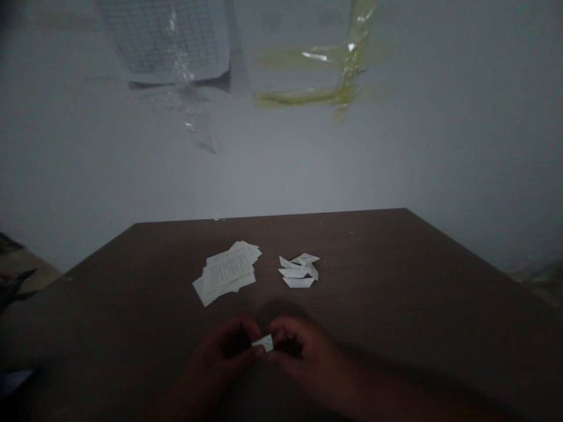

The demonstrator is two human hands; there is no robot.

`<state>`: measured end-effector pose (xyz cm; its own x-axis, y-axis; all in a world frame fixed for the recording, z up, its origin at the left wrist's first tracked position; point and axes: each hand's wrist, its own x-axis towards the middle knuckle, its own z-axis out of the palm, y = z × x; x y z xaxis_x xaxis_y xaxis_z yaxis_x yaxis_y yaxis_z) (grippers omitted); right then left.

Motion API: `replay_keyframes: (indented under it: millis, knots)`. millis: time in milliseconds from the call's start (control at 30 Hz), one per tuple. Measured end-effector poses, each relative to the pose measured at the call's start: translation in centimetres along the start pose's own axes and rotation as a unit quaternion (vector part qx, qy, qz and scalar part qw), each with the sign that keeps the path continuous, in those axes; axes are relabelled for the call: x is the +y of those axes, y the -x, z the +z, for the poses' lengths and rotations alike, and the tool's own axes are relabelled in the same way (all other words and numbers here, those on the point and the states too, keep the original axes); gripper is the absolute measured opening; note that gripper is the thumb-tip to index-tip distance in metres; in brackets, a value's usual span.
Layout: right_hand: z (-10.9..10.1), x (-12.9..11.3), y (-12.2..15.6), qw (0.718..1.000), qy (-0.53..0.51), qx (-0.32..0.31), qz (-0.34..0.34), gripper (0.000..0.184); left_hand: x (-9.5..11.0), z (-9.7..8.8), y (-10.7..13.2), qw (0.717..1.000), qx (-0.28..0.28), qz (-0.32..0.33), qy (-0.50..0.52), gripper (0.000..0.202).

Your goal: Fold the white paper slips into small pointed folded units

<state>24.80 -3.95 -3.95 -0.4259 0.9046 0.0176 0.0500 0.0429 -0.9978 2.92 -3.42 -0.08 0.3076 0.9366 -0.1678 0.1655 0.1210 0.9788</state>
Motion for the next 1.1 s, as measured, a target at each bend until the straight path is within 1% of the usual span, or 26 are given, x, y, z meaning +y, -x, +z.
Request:
replay_keyframes:
  millis: [67,167,300,400,533,667,733,767,867,900,933,967,1000,1100]
  knots:
    - [-0.4,-0.1,0.0,0.998,0.059,-0.003,-0.019,0.02,0.0,0.0,0.0,0.999,-0.007,0.031,-0.019,0.025]
    - [-0.7,-0.3,0.2,0.992,0.123,-0.008,-0.041,0.025,-0.4,0.0,0.1,0.995,-0.012,0.068,-0.065,0.016]
    - [-0.8,-0.3,0.4,0.987,0.158,0.004,-0.035,0.039,-0.9,0.1,0.0,0.992,-0.026,0.066,-0.105,0.014]
    - [-0.8,-0.4,0.5,0.984,0.173,0.005,-0.033,0.044,-0.9,0.1,-0.1,0.986,-0.033,0.069,-0.145,0.015]
    - [-0.9,-1.0,0.5,0.981,0.191,-0.003,-0.014,0.041,-0.6,0.0,0.2,0.98,-0.035,0.106,-0.162,0.011]
    - [-1.0,-1.0,0.8,0.978,0.208,-0.008,-0.008,0.03,-0.3,0.0,0.5,0.98,-0.039,0.132,-0.142,0.015]
    - [-1.1,-0.8,1.0,0.976,0.216,-0.013,-0.015,0.026,-0.4,0.0,0.4,0.986,-0.044,0.119,-0.11,0.017]
    - [-1.1,-0.7,1.1,0.976,0.218,-0.015,-0.023,0.023,-0.4,-0.1,0.3,0.99,-0.046,0.101,-0.086,0.017]
    - [-1.1,-0.6,1.3,0.975,0.216,-0.019,-0.043,0.017,-0.8,-0.2,0.0,0.998,-0.065,0.022,-0.005,0.018]
    - [-1.1,-0.6,1.3,0.975,0.214,-0.022,-0.048,0.017,-0.9,-0.3,-0.1,0.997,-0.074,0.003,0.013,0.019]
    - [-1.0,-0.6,1.2,0.976,0.212,-0.028,-0.052,0.017,-1.0,-0.3,-0.1,0.997,-0.081,-0.001,0.017,0.02]
    - [-1.0,-0.6,1.1,0.976,0.21,-0.035,-0.053,0.017,-1.0,-0.4,-0.2,0.996,-0.086,0.01,0.003,0.02]
    - [-0.9,-0.5,1.1,0.975,0.21,-0.041,-0.054,0.018,-1.0,-0.4,-0.1,0.995,-0.088,0.035,-0.027,0.02]
    - [-1.0,-0.2,0.8,0.971,0.223,-0.046,-0.072,0.02,-0.8,-0.5,0.0,0.977,-0.089,0.133,-0.142,0.023]
